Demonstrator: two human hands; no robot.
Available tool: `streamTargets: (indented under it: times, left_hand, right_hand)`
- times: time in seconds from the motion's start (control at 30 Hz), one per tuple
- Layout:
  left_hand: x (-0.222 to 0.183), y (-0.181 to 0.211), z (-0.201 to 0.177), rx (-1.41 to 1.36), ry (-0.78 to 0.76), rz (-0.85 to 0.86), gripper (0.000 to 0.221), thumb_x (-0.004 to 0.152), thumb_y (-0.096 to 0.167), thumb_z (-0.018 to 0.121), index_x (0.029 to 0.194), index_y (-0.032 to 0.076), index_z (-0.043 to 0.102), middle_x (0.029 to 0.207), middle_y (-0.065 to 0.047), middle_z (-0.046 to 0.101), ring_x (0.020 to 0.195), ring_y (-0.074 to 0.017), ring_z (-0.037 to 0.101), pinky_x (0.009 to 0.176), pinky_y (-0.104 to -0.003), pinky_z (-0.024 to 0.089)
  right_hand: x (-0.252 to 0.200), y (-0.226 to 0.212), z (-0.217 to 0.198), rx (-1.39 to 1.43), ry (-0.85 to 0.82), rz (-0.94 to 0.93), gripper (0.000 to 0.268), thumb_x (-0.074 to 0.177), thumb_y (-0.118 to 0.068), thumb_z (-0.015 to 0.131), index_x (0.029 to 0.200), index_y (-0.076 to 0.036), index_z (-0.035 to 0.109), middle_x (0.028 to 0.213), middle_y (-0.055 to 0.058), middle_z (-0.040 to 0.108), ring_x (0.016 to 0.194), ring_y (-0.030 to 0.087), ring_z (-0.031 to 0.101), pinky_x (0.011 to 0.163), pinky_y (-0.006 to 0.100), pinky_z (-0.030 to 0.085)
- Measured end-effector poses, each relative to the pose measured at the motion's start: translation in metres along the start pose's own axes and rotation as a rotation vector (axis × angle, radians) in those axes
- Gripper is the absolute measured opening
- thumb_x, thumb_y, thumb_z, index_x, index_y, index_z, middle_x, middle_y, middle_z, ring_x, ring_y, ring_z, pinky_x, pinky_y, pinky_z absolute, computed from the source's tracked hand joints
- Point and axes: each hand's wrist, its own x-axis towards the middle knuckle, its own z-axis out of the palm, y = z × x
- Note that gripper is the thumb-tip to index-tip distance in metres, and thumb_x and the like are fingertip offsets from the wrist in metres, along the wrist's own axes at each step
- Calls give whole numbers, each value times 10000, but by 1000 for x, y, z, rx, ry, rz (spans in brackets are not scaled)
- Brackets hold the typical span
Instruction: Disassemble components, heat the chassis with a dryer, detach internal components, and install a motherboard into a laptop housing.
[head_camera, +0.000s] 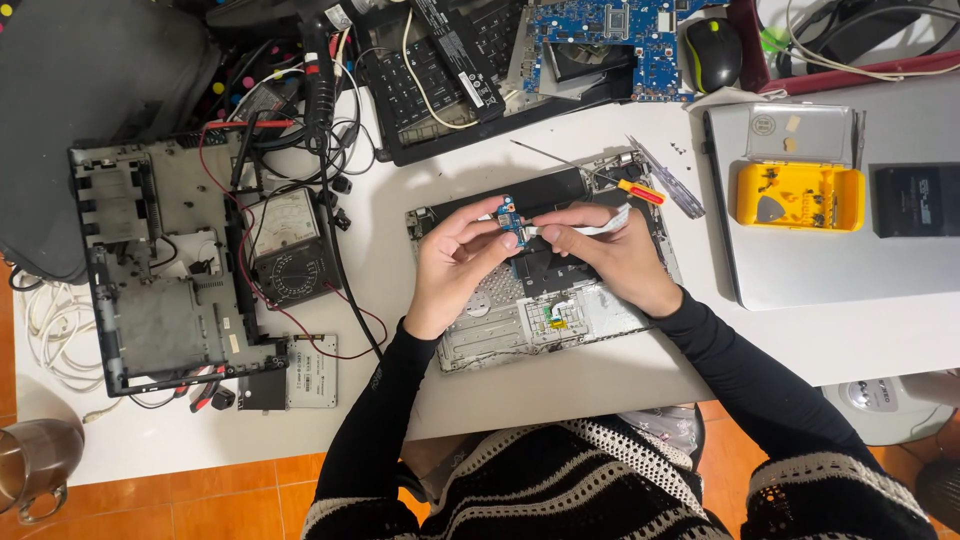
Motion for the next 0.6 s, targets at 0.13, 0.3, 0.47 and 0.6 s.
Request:
streamTargets:
  times: [0.13, 0.3, 0.47, 0.6]
  left_hand:
    - [1, -1, -3, -37, 6, 11, 496, 996, 64, 685, 1450, -49, 522, 1266, -197, 704, 1093, -162, 712, 956, -342, 621]
    - [2, -3, -4, -34, 30, -4, 505, 995, 55, 686, 1460, -56, 522, 1262, -203, 702, 1077, -158, 702, 941, -344, 621]
    - [1, -3, -4, -61, 24, -9, 516, 991, 50, 685, 1465, -54, 512, 1273, -189, 697, 1086, -154, 699, 943, -347, 620]
    - [1, 0, -4, -52, 28, -16, 529, 996, 64, 682, 1483, -44, 504, 1252, -175, 704, 1086, -151, 698, 932, -330, 611]
  right_hand:
    - [-2, -8, -3, -122, 5, -90, 202, 970, -67, 704, 1161, -40, 762, 996, 47, 750, 914, 94, 697, 840, 247, 548]
    - [-4, -14, -7, -227, -65, -290, 339, 935, -34, 754, 1271, -39, 704, 1163, 71, 673, 1019, 129, 635, 932, 268, 517]
    - [-3, -26, -8, -192, -171, -311, 638, 861, -71, 816, 1452, -30, 578, 1270, 57, 583, 1074, 138, 572, 980, 287, 480]
    - [-2, -40, -9, -169, -289, -309, 791, 816, -144, 811, 1515, -4, 468, 1351, 82, 526, 1172, 169, 531, 991, 302, 431]
